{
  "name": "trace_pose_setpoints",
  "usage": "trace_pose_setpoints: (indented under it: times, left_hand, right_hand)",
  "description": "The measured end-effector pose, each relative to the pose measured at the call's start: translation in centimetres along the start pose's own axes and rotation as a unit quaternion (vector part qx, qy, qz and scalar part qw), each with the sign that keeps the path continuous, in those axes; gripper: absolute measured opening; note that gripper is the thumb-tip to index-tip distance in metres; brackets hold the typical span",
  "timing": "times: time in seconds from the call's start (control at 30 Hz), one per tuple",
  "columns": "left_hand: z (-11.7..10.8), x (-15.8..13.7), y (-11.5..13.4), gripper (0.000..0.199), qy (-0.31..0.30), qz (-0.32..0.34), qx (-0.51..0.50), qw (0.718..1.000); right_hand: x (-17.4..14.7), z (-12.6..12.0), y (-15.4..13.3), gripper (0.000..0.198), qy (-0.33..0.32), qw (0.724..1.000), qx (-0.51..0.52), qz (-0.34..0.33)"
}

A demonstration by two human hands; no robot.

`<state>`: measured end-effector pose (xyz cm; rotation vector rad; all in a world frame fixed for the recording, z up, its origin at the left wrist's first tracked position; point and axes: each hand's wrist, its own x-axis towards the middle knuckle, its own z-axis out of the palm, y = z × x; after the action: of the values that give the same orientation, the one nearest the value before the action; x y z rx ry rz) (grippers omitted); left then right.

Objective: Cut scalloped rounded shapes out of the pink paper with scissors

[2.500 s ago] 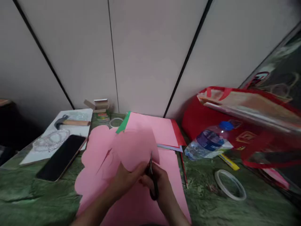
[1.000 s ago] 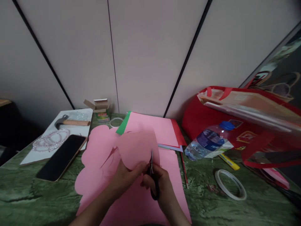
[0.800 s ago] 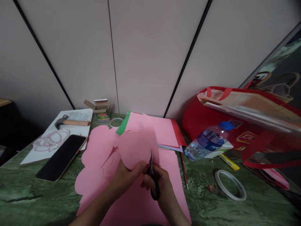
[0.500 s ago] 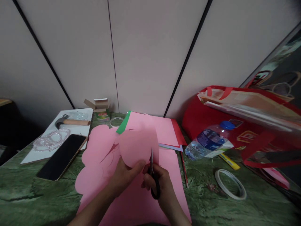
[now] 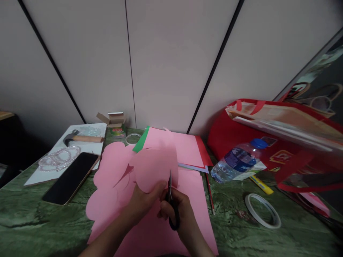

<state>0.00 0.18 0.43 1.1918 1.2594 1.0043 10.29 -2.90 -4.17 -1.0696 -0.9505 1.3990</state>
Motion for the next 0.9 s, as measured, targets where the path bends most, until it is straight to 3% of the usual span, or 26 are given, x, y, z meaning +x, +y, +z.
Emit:
trace_pose_setpoints:
  times: [0.57,0.9]
  left_hand:
    - [0.2,-0.2,-0.3,0.021,-0.022,0.003,0.01,1.0]
    - [0.1,-0.1,-0.1,0.021,-0.041,-0.002,0.014,0.999]
  right_hand:
    - [0.1,-0.5,-0.3,0.027,-0.005,1.0,-0.017,-0.024]
    - [0.3,-0.7,0.4,0.021,0.005,1.0,-0.026,-0.011]
